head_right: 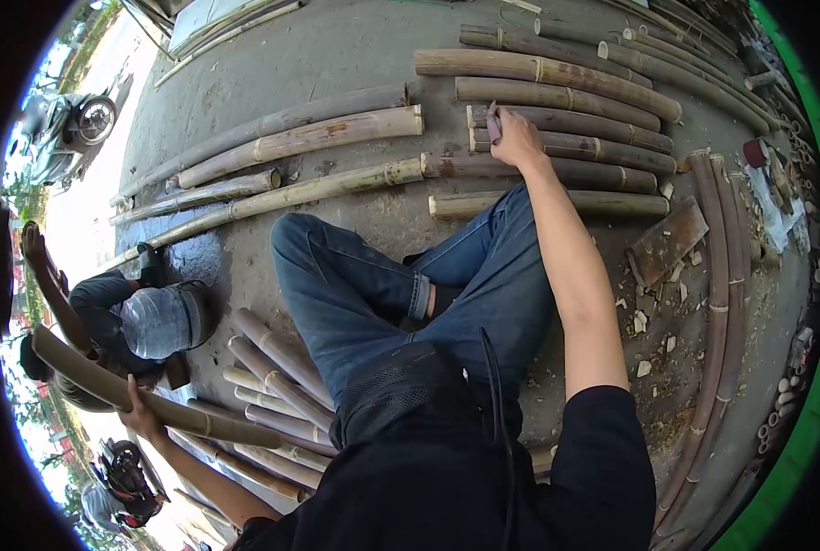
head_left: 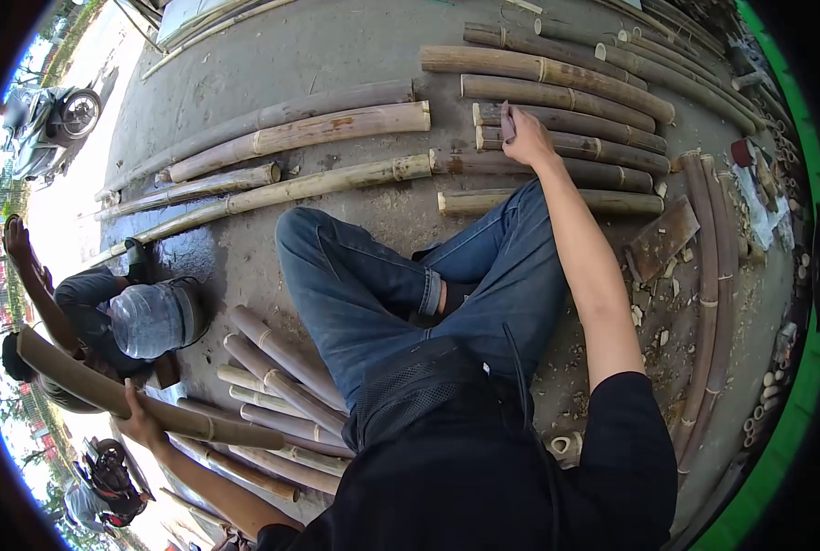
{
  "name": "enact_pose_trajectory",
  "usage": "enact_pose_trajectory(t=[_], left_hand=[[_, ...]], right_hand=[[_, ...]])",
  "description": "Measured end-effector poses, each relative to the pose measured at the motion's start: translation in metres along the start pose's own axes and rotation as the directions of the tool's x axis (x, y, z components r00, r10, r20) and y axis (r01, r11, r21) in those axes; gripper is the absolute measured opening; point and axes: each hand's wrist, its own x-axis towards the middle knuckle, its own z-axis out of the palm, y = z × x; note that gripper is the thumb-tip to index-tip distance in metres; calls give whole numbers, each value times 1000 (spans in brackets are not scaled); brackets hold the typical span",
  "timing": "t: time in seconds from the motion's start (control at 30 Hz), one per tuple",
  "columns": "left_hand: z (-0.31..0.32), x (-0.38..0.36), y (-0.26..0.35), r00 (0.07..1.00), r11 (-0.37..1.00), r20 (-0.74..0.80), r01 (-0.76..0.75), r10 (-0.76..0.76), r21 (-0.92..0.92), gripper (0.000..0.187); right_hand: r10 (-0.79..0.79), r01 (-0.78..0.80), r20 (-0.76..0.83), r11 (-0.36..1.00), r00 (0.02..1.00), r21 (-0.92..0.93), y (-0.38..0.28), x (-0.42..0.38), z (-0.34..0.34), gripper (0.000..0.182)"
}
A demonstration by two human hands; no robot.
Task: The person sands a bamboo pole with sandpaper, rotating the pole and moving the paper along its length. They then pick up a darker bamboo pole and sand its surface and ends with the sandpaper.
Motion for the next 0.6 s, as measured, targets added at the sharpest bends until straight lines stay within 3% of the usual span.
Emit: enact_pose_trajectory(t=[0.03, 0.07, 0.1, 0.13, 0.2, 0.3, 0.4, 0.43, 0.53, 0.6], left_hand=[[15, -4, -36, 1000, 995, 26, 14, -16, 100, 66], [32, -13, -72, 999, 981, 40, -40, 33, 189, 70], [49, -37, -79, 995, 952, 70, 47, -72, 301, 73], [62, -51, -113, 995, 924, 92, 2, -41, 383, 76], [83, -79, -171, 991, 894, 116, 11, -70, 447, 77], [95, -119, -218, 921, 793, 244, 103, -305, 600, 80], [100, -162, -264, 869, 649, 222, 139, -442, 748, 84], [99, -172, -286, 873, 627, 251, 77, -418, 776, 78], [96, -189, -285, 832, 654, 274, 135, -483, 744, 84], [97, -192, -308, 814, 682, 351, 75, -464, 727, 85]], right_hand=[[-105, 107, 55, 994, 993, -29, -3, 1, 9, 52], [-112, 120, 116, 991, 987, -62, -11, 0, 15, 50], [-109, 116, 117, 991, 987, -62, -19, 0, 23, 50], [-123, 139, 171, 987, 978, -82, -25, -2, 33, 50], [-143, 172, 206, 976, 968, -131, -30, -9, 49, 51], [-180, 223, 215, 955, 960, -196, -37, -16, 59, 57], [-235, 306, 283, 922, 930, -237, -42, -23, 70, 62], [-250, 334, 316, 910, 915, -247, -44, -26, 74, 62], [-263, 366, 322, 874, 910, -320, -45, -26, 80, 66], [-285, 397, 333, 850, 899, -345, -44, -26, 91, 67]])
